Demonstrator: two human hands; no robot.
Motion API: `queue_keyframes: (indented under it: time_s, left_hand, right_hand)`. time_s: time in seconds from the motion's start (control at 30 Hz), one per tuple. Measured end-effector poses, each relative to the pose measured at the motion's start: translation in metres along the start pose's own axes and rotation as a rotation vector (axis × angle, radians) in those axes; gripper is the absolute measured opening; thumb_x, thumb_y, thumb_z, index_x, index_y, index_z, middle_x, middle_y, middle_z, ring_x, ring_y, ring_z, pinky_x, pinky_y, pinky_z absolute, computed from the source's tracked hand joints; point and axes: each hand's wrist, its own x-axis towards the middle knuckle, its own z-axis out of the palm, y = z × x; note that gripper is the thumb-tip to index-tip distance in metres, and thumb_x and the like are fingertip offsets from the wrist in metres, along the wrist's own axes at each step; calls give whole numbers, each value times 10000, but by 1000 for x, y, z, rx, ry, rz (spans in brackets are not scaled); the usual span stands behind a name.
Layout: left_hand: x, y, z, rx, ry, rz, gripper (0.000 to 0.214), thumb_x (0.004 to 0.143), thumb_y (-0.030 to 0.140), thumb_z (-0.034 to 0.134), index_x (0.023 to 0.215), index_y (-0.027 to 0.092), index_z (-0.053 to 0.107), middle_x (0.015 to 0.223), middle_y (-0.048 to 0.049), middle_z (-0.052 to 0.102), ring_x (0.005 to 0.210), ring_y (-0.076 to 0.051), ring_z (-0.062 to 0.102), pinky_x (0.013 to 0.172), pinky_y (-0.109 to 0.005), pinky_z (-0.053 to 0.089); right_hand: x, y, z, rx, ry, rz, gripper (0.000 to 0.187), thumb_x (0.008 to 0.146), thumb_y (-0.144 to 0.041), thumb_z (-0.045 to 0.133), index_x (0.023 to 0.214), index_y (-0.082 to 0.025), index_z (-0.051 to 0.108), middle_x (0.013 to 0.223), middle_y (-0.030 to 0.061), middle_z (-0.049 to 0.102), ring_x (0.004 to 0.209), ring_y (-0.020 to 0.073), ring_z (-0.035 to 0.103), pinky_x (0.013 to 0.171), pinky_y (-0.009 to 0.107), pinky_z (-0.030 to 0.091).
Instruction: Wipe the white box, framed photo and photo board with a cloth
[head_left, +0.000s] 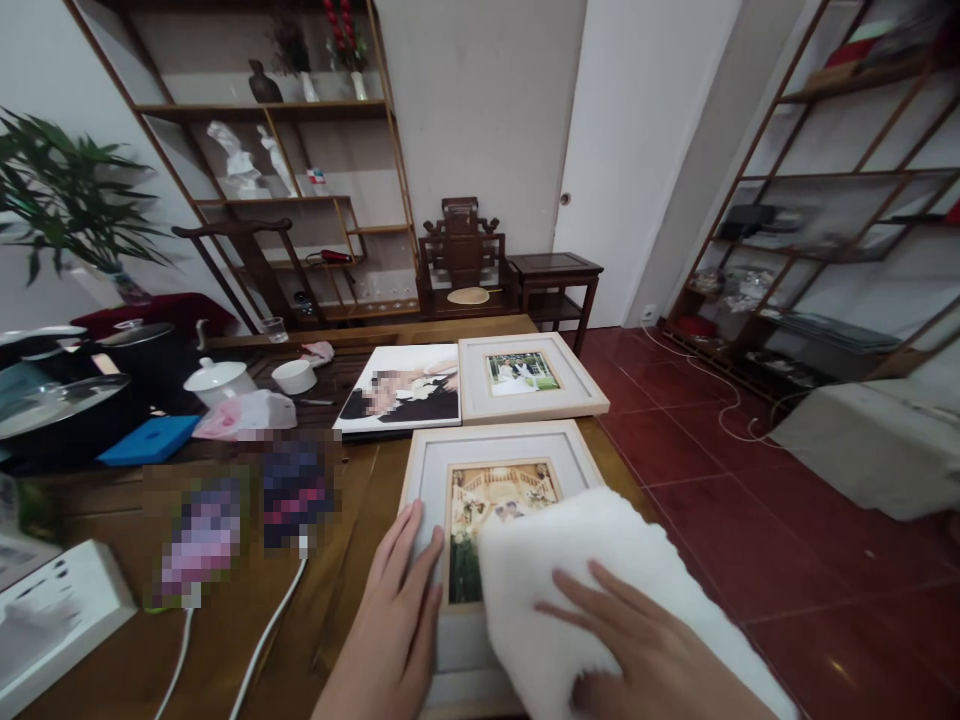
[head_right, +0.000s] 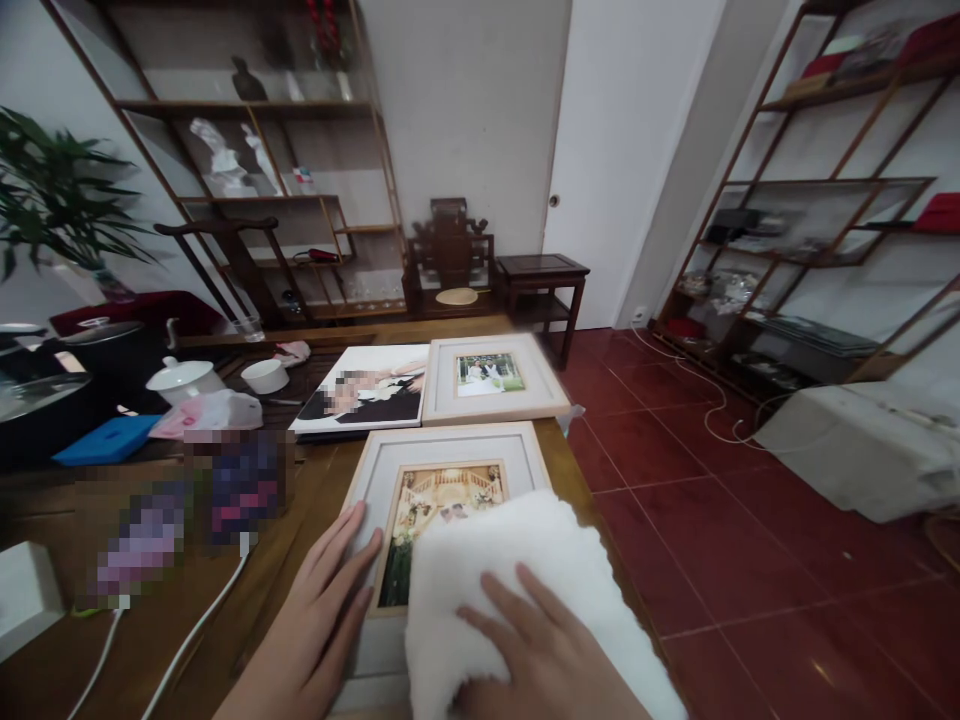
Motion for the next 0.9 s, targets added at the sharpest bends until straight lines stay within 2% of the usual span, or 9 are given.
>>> queue_keyframes:
  time_s: [0.17,0.27,0.37,0.5,0.63,0.7,0.77,0.83,0.9]
  left_hand:
    - [-1,-5,2,12,11,45,480,883,126,428,1343,259,384,1513,-91,244,1383,-275,233,1063,-479,344]
    - [-1,-10,4,24,26,72,492,877,114,434,1344,261,382,1506,-97,264,1377,-272,253,1047,-465,371]
    - [-1,-15,6,44,40,105,497,872,108,442,1343,256,384,1494,-106,288,1368,-268,276,1033,-455,392]
    - [0,-18,7,55,57,120,480,869,107,452,1329,234,403,1490,-120,297,1364,-275,285,1030,-462,394]
    - [0,-14,6,37,69,97,463,870,109,446,1315,235,431,1487,-108,313,1356,-271,305,1031,-449,397]
    - [0,-12,6,37,66,79,456,868,115,452,1309,231,443,1488,-107,313,1354,-274,307,1029,-445,401]
    - [-1,-11,5,45,59,64,457,866,123,460,1310,229,446,1491,-107,306,1356,-279,302,1029,-449,399]
    - [-2,-9,5,44,53,59,467,868,125,462,1321,231,431,1496,-108,293,1363,-279,287,1034,-458,390]
    - [-2,-7,4,33,50,61,477,872,120,454,1333,236,409,1500,-108,278,1373,-274,262,1042,-468,375]
  right_hand:
    - [36,34,-5,-23,0,234,325,663,-109,571,955,-213,669,1321,81,532,1278,288,387,1081,511,257]
    - [63,67,-4,-117,52,305,365,686,-64,539,1012,-178,658,1338,113,510,1295,284,358,1089,506,224]
    - [82,85,-3,-161,-18,309,380,703,-47,521,1043,-164,647,1383,112,459,1327,314,289,1081,543,202]
    - [78,68,-5,-138,-153,254,376,720,-64,534,1066,-165,642,1363,119,481,1321,357,284,1071,590,172]
    - [40,30,-6,-76,-180,170,246,738,-163,605,968,-218,671,1284,98,562,1240,378,414,1020,616,284]
    - [19,17,-5,-59,-165,11,183,768,-201,612,922,-274,680,1269,28,580,1189,328,491,997,539,380]
    - [5,11,-3,-61,-136,-98,217,801,-172,581,945,-303,675,1265,-30,582,1157,247,533,985,418,434]
    - [4,10,-3,-64,-94,-65,236,803,-151,562,960,-289,672,1291,-28,560,1185,228,509,1007,398,415]
    - [15,16,-4,-58,-68,56,220,768,-166,575,942,-255,674,1328,25,527,1246,277,438,1042,484,350]
